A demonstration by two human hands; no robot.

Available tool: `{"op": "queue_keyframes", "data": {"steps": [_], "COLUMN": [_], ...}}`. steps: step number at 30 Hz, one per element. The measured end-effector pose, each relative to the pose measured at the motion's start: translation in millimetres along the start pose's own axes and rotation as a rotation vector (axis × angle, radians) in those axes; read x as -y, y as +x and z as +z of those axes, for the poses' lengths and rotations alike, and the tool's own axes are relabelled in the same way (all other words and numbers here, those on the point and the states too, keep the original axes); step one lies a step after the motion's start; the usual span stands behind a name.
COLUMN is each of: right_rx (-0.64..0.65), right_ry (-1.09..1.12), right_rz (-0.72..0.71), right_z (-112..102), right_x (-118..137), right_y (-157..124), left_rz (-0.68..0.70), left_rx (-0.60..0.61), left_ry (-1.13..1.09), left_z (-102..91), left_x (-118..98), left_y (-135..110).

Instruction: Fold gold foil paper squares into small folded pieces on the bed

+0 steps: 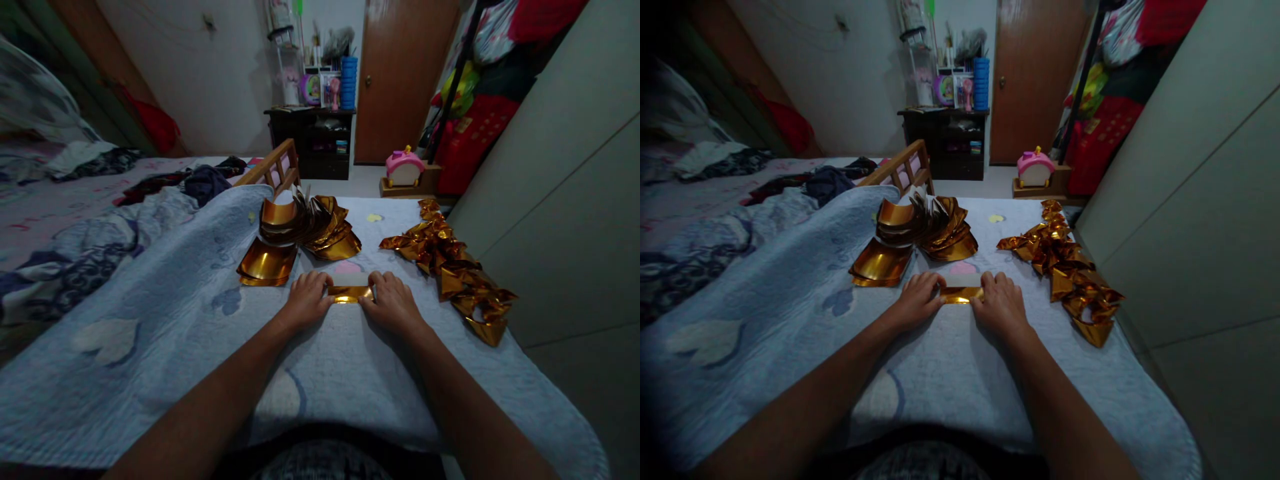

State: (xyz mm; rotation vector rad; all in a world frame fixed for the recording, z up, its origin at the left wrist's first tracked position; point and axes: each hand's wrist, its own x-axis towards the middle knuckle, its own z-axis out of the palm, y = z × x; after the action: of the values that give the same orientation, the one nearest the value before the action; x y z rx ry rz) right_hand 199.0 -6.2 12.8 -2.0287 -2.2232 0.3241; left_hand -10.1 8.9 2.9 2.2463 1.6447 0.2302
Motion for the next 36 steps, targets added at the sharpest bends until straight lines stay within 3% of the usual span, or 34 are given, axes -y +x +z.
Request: {"op": "queue_keyframes", "data": {"steps": [7, 11, 19, 27, 36], "right_rx": [-0.013, -0.046, -0.166, -0.104, -0.041], "right_ry": [0.043, 0.098, 0.125, 0.229, 0.368], "right_rz": [0.053, 0.003, 0.006, 0.0, -0.109], "right_z": [1, 5, 17, 15, 9], "right_x": [-37, -49, -20, -12, -12], "right_y": [3, 8, 12, 14, 15], "left_rz": [0.0, 0.004, 0.054, 0.018, 0.051], "left_rx": [0.008, -0.009, -0.086, -0.139, -0.137], "left_ry": [-0.025, -0.05, -0.118, -0.169, -0.335], "left_z": [-1.1, -1.2, 4.3, 7.5, 7.0], "left_x": [1, 1, 6, 9, 9], "left_y": [0, -1, -1, 3, 4]}}
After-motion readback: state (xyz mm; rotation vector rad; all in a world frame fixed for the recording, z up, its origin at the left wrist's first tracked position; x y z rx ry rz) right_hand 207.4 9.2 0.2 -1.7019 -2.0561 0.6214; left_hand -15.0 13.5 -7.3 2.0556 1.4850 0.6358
